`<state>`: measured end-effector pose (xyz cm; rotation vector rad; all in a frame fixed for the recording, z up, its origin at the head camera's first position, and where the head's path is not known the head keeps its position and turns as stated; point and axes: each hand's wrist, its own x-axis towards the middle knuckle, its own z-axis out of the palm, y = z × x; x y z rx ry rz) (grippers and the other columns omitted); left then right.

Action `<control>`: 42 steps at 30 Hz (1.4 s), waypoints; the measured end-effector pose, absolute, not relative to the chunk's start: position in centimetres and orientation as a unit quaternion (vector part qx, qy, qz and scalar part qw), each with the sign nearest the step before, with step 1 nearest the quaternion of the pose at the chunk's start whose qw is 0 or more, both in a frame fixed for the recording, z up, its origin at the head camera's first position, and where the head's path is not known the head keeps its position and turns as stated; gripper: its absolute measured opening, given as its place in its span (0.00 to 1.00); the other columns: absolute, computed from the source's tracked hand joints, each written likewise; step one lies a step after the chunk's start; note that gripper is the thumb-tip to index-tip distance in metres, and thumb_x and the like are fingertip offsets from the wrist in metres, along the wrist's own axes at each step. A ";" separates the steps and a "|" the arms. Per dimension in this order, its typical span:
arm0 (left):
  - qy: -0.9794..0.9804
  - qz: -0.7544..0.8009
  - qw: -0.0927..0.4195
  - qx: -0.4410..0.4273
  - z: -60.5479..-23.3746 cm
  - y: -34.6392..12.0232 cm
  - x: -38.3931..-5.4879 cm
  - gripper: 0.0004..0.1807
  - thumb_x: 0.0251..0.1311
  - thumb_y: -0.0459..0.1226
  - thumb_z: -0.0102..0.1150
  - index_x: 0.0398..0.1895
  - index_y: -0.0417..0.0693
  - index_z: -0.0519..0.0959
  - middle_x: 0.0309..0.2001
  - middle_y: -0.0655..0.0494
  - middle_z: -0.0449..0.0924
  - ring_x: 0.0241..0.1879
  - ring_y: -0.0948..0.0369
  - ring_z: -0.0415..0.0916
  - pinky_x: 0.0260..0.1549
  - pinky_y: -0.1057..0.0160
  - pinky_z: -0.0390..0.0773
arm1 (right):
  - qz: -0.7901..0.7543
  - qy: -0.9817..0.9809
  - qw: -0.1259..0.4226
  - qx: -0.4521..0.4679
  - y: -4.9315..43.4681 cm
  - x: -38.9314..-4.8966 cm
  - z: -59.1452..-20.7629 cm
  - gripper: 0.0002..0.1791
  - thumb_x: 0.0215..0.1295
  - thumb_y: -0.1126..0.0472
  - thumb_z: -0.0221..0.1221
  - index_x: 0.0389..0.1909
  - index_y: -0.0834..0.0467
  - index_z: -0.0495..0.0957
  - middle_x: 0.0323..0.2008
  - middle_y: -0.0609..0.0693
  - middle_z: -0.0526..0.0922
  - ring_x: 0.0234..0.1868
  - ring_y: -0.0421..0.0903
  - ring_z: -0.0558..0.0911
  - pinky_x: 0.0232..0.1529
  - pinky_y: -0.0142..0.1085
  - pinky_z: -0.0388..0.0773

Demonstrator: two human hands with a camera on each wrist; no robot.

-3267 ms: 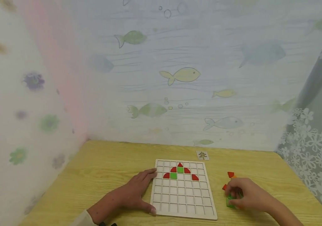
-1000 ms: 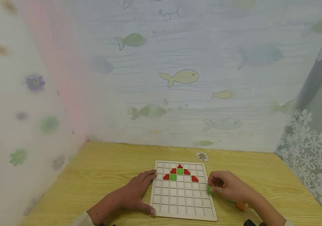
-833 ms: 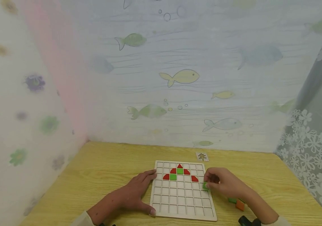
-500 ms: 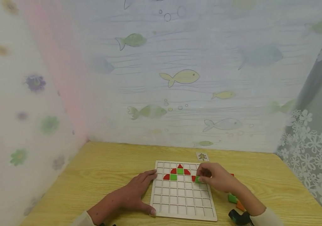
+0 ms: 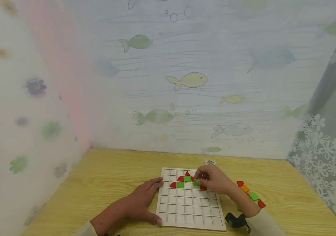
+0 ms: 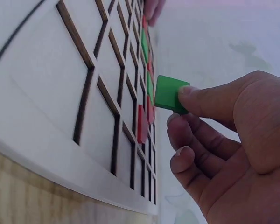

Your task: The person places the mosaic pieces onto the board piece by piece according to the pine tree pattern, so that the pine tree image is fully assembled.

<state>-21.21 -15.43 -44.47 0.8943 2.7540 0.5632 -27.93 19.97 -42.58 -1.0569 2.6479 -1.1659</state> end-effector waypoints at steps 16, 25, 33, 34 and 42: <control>0.928 0.189 0.094 0.306 -44.7 -15.5 -21.2 0.72 0.46 0.80 0.65 0.87 0.53 0.49 0.86 0.56 0.43 0.83 0.50 0.48 0.76 0.38 0.60 | -0.378 0.865 0.029 -0.330 19.4 -28.0 -44.1 0.04 0.73 0.67 0.66 0.41 0.54 0.83 0.34 0.43 0.82 0.30 0.40 0.77 0.34 0.34 0.78; 0.928 0.188 0.089 0.308 -44.7 -15.5 -21.3 0.72 0.46 0.80 0.65 0.87 0.53 0.49 0.87 0.56 0.43 0.83 0.51 0.47 0.76 0.38 0.59 | -0.357 0.864 0.005 -0.355 19.6 -28.1 -44.3 0.04 0.71 0.67 0.68 0.40 0.54 0.85 0.37 0.44 0.80 0.30 0.38 0.75 0.34 0.33 0.77; 0.929 0.188 0.088 0.306 -44.6 -15.5 -21.2 0.73 0.46 0.80 0.65 0.87 0.53 0.49 0.86 0.56 0.43 0.83 0.51 0.48 0.76 0.38 0.59 | -0.350 0.865 0.003 -0.359 19.6 -28.3 -44.3 0.04 0.71 0.66 0.68 0.39 0.53 0.86 0.35 0.43 0.79 0.28 0.36 0.72 0.33 0.32 0.74; 0.929 0.189 0.088 0.307 -44.5 -15.5 -21.2 0.72 0.46 0.80 0.65 0.87 0.52 0.49 0.86 0.56 0.43 0.83 0.51 0.48 0.76 0.38 0.59 | -0.349 0.865 0.002 -0.360 19.6 -28.3 -44.3 0.03 0.71 0.66 0.68 0.39 0.53 0.86 0.36 0.43 0.80 0.28 0.36 0.72 0.33 0.32 0.74; 0.926 0.195 0.090 0.310 -44.6 -15.6 -21.2 0.71 0.47 0.78 0.66 0.87 0.53 0.50 0.86 0.56 0.43 0.83 0.50 0.48 0.76 0.37 0.59 | -0.357 0.869 -0.007 -0.342 20.1 -27.9 -44.3 0.05 0.71 0.65 0.68 0.39 0.51 0.86 0.36 0.42 0.80 0.29 0.37 0.74 0.33 0.32 0.76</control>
